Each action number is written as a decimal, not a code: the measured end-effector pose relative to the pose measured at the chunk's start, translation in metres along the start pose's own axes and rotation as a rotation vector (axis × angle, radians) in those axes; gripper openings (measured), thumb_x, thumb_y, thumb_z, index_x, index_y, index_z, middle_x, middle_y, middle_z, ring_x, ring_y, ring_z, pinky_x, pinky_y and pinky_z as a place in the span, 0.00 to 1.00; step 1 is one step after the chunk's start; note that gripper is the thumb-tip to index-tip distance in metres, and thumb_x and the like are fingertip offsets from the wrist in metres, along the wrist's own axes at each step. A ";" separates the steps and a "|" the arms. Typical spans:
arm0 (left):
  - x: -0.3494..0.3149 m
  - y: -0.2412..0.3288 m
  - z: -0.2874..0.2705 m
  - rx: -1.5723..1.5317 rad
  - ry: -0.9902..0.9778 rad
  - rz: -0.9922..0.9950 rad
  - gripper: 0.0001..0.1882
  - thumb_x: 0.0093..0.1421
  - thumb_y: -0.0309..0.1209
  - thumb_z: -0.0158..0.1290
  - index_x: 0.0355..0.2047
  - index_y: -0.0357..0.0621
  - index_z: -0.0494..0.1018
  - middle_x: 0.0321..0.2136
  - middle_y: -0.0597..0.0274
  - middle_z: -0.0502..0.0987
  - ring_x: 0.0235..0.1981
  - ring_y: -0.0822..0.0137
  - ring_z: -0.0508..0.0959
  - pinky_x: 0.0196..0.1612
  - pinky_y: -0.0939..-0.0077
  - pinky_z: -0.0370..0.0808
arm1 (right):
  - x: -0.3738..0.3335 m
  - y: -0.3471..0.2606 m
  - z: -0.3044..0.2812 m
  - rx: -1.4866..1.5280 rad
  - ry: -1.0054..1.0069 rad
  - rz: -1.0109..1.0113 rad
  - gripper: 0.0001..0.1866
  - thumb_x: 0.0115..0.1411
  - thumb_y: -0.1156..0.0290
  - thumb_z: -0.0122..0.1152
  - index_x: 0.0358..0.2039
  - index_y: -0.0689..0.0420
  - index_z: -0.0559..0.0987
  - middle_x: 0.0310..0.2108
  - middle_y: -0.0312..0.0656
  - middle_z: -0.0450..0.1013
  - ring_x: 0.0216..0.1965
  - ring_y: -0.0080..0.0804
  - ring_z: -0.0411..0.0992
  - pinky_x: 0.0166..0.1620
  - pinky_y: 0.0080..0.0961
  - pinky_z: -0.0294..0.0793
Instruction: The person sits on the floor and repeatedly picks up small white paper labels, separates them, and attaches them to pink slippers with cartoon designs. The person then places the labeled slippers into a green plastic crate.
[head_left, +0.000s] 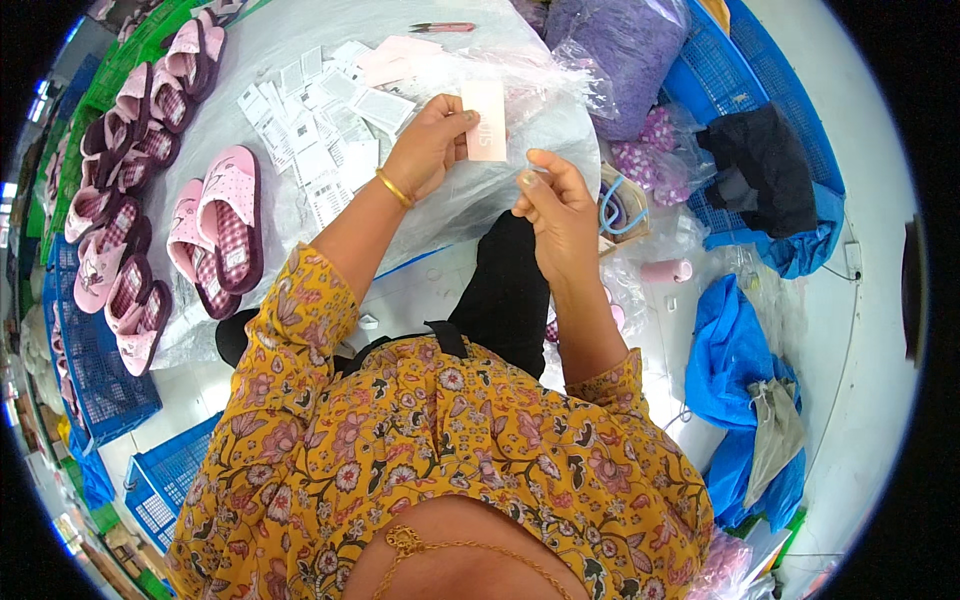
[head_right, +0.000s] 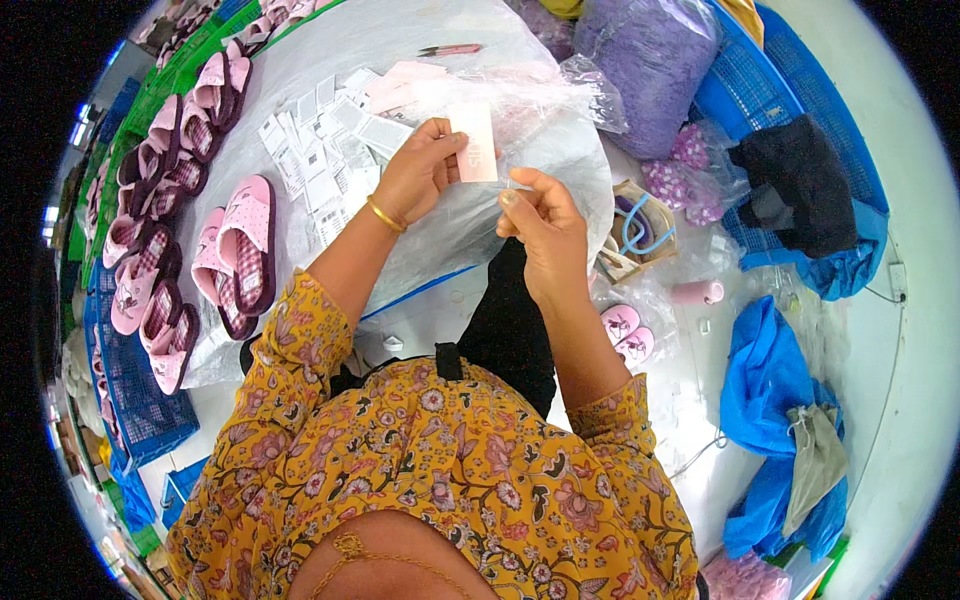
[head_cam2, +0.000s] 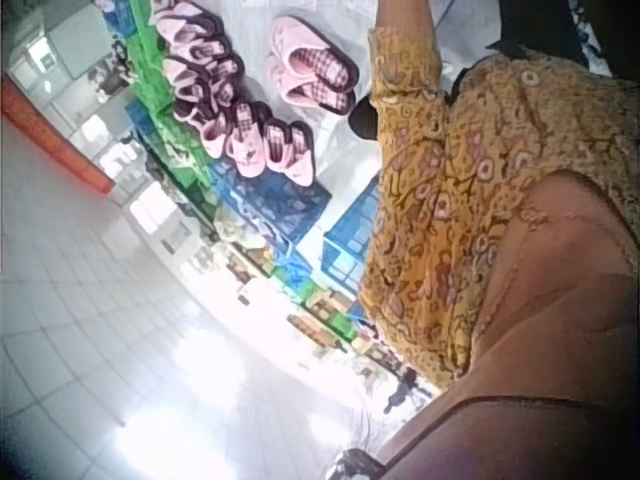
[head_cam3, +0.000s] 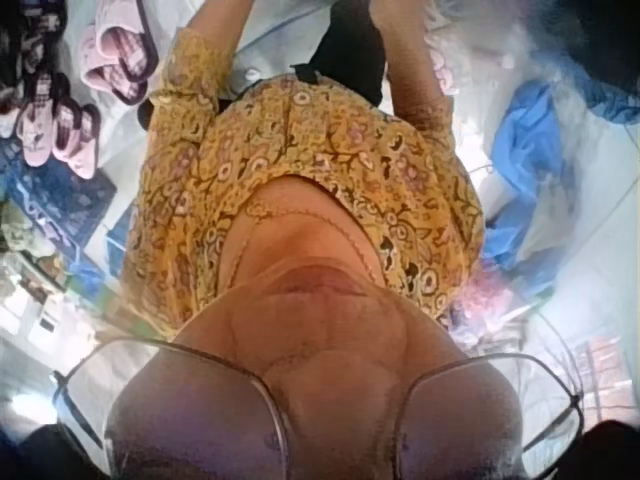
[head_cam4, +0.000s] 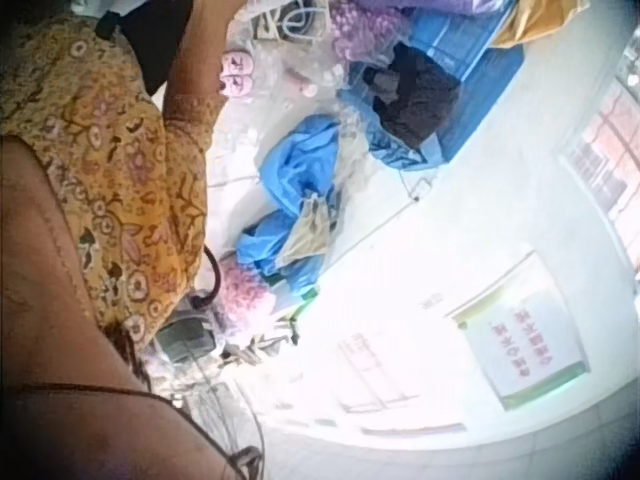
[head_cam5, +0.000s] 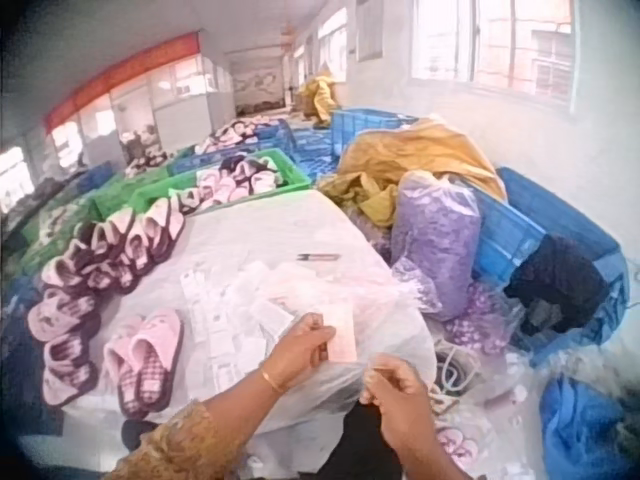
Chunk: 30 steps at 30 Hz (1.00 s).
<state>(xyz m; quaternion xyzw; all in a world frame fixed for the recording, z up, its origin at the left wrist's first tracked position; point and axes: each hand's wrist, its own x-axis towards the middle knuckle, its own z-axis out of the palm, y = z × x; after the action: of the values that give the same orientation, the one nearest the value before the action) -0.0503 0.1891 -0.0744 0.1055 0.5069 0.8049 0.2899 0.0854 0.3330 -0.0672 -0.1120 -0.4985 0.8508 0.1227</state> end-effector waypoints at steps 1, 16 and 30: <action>-0.005 0.003 0.003 -0.021 -0.009 0.022 0.04 0.67 0.27 0.47 0.38 0.42 0.64 0.45 0.44 0.76 0.45 0.60 0.79 0.49 0.70 0.77 | 0.001 0.003 0.000 0.007 0.016 0.026 0.18 0.59 0.75 0.64 0.48 0.62 0.73 0.29 0.35 0.73 0.26 0.20 0.70 0.31 0.18 0.70; -0.033 0.006 0.029 -0.203 -0.031 0.165 0.05 0.69 0.26 0.43 0.43 0.40 0.63 0.46 0.45 0.75 0.52 0.53 0.77 0.53 0.63 0.77 | 0.004 0.017 0.015 0.079 0.025 0.116 0.10 0.57 0.76 0.65 0.40 0.62 0.79 0.27 0.31 0.72 0.23 0.15 0.64 0.28 0.13 0.62; -0.061 0.015 0.032 -0.365 -0.096 0.075 0.10 0.69 0.30 0.45 0.44 0.36 0.69 0.46 0.44 0.76 0.53 0.52 0.76 0.55 0.62 0.75 | -0.003 0.021 0.013 0.028 0.106 -0.052 0.08 0.58 0.75 0.65 0.38 0.60 0.78 0.27 0.31 0.72 0.24 0.16 0.65 0.29 0.14 0.64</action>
<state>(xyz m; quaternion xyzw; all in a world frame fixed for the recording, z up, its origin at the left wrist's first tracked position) 0.0087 0.1735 -0.0390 0.1083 0.3341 0.8877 0.2977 0.0817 0.3111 -0.0794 -0.1421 -0.4821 0.8471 0.1727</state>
